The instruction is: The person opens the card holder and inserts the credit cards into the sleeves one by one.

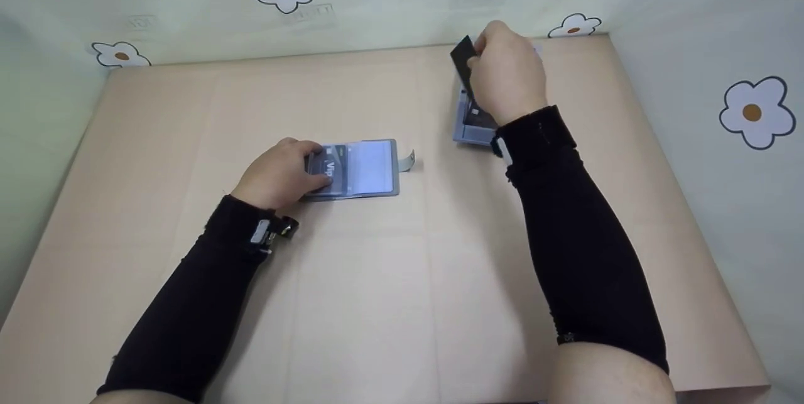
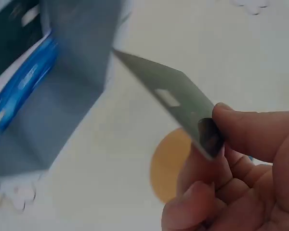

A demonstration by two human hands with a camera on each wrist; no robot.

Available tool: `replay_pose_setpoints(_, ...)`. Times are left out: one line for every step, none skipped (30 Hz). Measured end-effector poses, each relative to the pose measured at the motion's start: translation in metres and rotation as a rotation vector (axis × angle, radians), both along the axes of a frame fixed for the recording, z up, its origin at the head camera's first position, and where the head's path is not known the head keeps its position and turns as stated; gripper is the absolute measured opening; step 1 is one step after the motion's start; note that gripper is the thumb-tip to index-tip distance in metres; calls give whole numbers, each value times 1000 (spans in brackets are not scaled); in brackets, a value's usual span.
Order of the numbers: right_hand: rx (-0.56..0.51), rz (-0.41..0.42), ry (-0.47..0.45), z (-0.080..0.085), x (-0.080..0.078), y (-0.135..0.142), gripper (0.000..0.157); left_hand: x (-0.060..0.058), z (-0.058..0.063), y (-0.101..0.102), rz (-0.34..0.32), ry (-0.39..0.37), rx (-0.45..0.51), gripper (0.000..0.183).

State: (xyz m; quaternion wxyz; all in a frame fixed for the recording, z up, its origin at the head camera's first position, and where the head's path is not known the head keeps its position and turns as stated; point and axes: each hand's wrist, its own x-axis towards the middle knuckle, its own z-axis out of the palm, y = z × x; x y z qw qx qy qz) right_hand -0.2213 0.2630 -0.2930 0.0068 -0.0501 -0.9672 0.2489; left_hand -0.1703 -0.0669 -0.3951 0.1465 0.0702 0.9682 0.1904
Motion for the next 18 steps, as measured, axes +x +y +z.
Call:
replay_pose_setpoints(-43, 14, 9, -2, 3, -6, 36, 0, 0, 0, 0, 1, 0, 61)
replay_pose_setpoints(-83, 31, 16, -4, 7, -13, 36, 0, 0, 0, 0, 2, 0, 61)
replay_pose_setpoints(-114, 50, 32, -7, 10, -19, 34, 0, 0, 0, 1, 4, -1, 61)
replay_pose_setpoints(-147, 67, 41, -11, 13, -26, 33, 0, 0, 0, 1, 7, -1, 61)
replay_pose_setpoints(-182, 83, 49, -15, 15, -32, 32, 0, 0, 0, 1, 11, -1, 60)
replay_pose_setpoints(-219, 99, 53, -20, 18, -38, 30, 0, 0, 0, 2, 15, -3, 59)
replay_pose_setpoints(-246, 114, 59, -24, 19, -43, 28, 0, 0, 0, 3, 19, -4, 59)
replay_pose_setpoints(-268, 126, 63, -30, 20, -49, 25, 0, 0, 0, 3, 22, -4, 58)
replay_pose_setpoints(-283, 142, 66, -35, 21, -55, 23, 0, 1, 0, 5, 26, -3, 58)
replay_pose_setpoints(-299, 155, 67, -40, 22, -60, 22, 0, 1, 0, 6, 30, -2, 58)
replay_pose_setpoints(-309, 172, 60, -46, 22, -65, 21, 0, 1, 0, 7, 32, -2, 57)
replay_pose_setpoints(-324, 186, 47, -51, 23, -70, 20, 0, 1, 0, 8, 34, -1, 58)
replay_pose_setpoints(-331, 203, 35, -57, 24, -75, 21, 1, 1, 0, 8, 35, 0, 57)
replay_pose_setpoints(-340, 221, 21, -62, 24, -80, 22, 1, 1, 0, 8, 36, 1, 57)
replay_pose_setpoints(-346, 238, 2, -67, 25, -85, 23, 1, 1, -1, 7, 37, 2, 57)
replay_pose_setpoints(-350, 252, -18, -71, 26, -89, 25, 1, 1, -1, 5, 37, 2, 57)
replay_pose_setpoints(-351, 266, -37, -75, 27, -93, 27, 0, 1, -1, 3, 37, 6, 57)
replay_pose_setpoints(-346, 275, -52, -78, 28, -97, 29, 0, 1, -1, 1, 36, 10, 56)
